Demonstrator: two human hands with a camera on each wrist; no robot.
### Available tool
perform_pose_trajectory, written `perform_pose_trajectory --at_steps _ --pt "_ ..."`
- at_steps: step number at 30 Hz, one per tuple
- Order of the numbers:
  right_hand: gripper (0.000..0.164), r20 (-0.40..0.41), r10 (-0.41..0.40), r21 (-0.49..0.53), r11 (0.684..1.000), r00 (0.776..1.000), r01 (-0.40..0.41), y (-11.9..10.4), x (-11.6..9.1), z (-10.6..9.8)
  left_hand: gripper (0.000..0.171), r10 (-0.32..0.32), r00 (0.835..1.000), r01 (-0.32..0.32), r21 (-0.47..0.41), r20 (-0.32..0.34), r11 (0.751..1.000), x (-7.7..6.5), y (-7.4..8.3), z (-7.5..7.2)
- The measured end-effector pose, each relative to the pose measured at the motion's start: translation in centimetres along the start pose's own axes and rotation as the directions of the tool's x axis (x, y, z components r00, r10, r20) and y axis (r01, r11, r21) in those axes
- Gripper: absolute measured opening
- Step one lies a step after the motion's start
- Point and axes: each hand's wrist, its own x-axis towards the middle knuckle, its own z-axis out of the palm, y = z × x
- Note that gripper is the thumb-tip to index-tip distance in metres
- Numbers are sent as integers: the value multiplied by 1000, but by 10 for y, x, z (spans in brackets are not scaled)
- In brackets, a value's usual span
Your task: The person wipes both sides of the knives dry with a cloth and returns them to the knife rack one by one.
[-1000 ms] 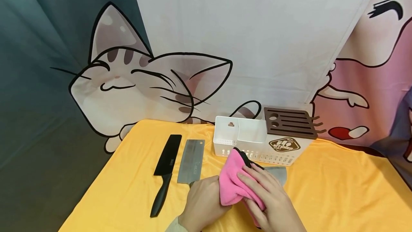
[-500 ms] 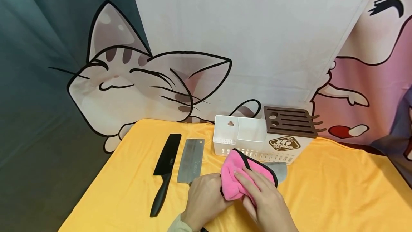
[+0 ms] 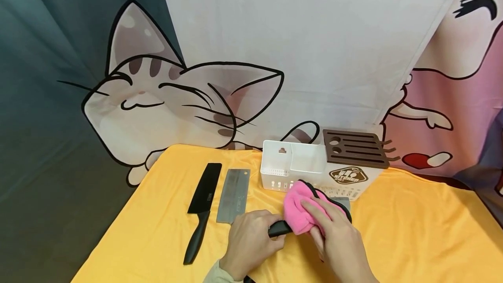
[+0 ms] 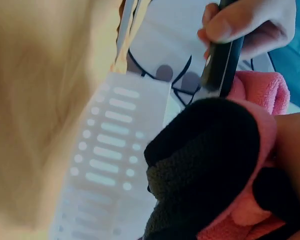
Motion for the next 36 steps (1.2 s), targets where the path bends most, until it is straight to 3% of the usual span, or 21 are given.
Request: perform_pose_trajectory --at_steps 9,18,27,31,36 --pt "48 -5 140 -48 989 990 -141 16 -2 -7 16 -9 1000 9 -35 6 999 1 -4 -2" --pt "41 -22 213 -90 973 977 -214 27 0 -20 18 -23 999 25 -71 39 997 1 -6 -6" --pt "37 -81 300 -122 943 950 -308 45 -1 -38 19 -80 990 96 -139 118 986 1 -8 -8" --pt "41 -153 294 -102 945 943 -311 47 0 -45 19 -101 985 121 -149 139 981 1 -10 -9" --pt "41 -212 235 -79 963 949 -256 41 4 -48 19 -98 985 116 -122 141 986 1 -12 -8"
